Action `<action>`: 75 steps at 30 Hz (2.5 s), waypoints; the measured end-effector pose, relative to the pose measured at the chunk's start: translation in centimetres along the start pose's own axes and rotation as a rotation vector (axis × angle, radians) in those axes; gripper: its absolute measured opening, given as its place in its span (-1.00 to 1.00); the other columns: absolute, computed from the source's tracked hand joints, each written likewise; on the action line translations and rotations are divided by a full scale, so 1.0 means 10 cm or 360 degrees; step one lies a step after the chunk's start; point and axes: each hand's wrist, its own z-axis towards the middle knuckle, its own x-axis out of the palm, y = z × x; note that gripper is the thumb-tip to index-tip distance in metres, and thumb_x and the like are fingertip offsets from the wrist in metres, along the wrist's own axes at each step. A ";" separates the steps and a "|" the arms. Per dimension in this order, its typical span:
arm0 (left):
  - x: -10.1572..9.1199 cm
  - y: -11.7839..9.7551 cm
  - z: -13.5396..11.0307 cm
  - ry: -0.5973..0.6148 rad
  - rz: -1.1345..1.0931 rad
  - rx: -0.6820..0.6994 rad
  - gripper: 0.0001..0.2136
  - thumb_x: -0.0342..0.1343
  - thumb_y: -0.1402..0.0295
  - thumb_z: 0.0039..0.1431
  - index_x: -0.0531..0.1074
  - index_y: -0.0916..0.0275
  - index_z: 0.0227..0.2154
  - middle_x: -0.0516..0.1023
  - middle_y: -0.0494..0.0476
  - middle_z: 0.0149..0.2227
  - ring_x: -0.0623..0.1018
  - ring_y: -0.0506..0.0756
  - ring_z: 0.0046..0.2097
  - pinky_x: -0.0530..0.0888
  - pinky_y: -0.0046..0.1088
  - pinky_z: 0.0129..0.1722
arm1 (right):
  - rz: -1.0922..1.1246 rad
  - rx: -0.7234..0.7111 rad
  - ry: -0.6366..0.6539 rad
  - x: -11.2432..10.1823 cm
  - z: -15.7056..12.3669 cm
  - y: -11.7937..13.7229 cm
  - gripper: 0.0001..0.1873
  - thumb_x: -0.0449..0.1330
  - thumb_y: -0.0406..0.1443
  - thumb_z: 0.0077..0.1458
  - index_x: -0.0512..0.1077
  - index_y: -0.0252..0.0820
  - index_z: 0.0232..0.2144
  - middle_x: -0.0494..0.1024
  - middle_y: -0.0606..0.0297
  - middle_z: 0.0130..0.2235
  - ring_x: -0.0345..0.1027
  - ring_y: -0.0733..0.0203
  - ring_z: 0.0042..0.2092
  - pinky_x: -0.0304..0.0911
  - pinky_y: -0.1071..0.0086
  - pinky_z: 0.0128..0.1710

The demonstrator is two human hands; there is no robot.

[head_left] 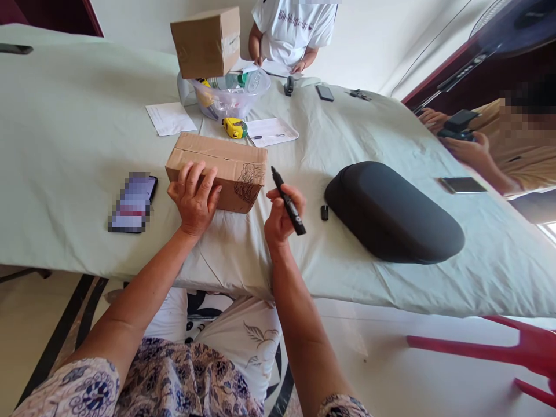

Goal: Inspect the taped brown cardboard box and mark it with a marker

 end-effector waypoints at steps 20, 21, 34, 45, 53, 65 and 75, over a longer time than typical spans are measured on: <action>-0.02 -0.04 0.02 -0.0001 0.0057 -0.0003 -0.47 -0.12 -0.10 0.35 0.54 0.12 0.07 0.54 0.22 0.22 0.38 0.30 0.35 0.17 0.03 0.28 | 0.0013 -0.0158 0.0597 -0.05 -0.04 0.11 -0.70 0.07 -0.03 0.30 0.48 -0.06 -0.21 0.55 0.32 -0.44 0.45 0.22 -0.45 0.38 0.28 -0.38; -0.02 -0.04 0.02 0.0004 0.0046 -0.0007 -0.47 -0.11 -0.09 0.35 0.54 0.12 0.07 0.54 0.25 0.22 0.38 0.31 0.35 0.16 0.04 0.28 | -0.0028 -0.0142 0.0622 -0.06 -0.03 0.12 -0.68 0.08 -0.02 0.29 0.49 -0.07 -0.25 0.56 0.32 -0.45 0.45 0.23 -0.46 0.38 0.29 -0.38; -0.03 -0.05 0.02 0.0048 -0.0009 -0.0023 -0.47 -0.12 -0.09 0.36 0.53 0.12 0.10 0.51 0.31 0.25 0.36 0.35 0.36 0.13 0.08 0.27 | -0.0480 -0.0060 0.0096 -0.06 0.06 0.08 -0.64 0.03 0.00 0.31 0.47 -0.05 -0.14 0.60 0.21 -0.21 0.57 0.11 -0.17 0.47 0.12 -0.09; -0.03 -0.04 0.01 0.0115 -0.0089 -0.0072 -0.49 -0.11 -0.09 0.35 0.50 0.06 0.12 0.48 0.26 0.28 0.32 0.34 0.39 0.10 0.10 0.29 | -0.0378 0.0175 0.0011 -0.13 0.02 0.02 -0.56 0.03 0.06 0.30 0.40 -0.10 -0.41 0.35 0.44 -0.56 0.21 0.35 -0.60 0.21 0.37 -0.52; -0.05 0.03 -0.02 -0.0021 -0.0030 0.0068 -0.56 -0.07 0.08 0.38 0.46 0.14 0.16 0.46 0.34 0.30 0.33 0.31 0.40 0.25 -0.02 0.28 | -0.0755 0.0462 -0.0325 -0.18 0.21 -0.21 -0.58 -0.12 0.01 0.33 0.39 -0.10 -0.18 0.44 0.31 -0.37 0.43 0.24 -0.36 0.39 0.31 -0.29; -0.54 0.36 -0.06 -0.0325 -0.0082 -0.0108 -0.57 -0.06 0.08 0.37 0.47 0.25 0.09 0.61 0.35 0.07 0.56 0.28 0.15 0.43 -0.02 0.18 | -0.1381 0.0885 0.0820 -0.17 0.13 -0.39 -0.34 0.17 -0.05 0.15 0.36 -0.20 0.23 0.50 -0.07 0.19 0.31 -0.16 0.23 0.16 -0.07 0.25; -1.38 1.06 -0.19 0.0251 0.0701 -0.0961 -0.54 -0.05 0.18 0.27 0.50 0.27 0.10 0.49 0.44 0.24 0.38 0.52 0.30 0.28 0.30 0.21 | -0.1536 0.0891 0.1118 -0.20 0.15 -0.34 -0.33 0.17 -0.05 0.17 0.31 -0.06 0.29 0.41 0.04 0.29 0.22 -0.18 0.29 0.11 -0.11 0.27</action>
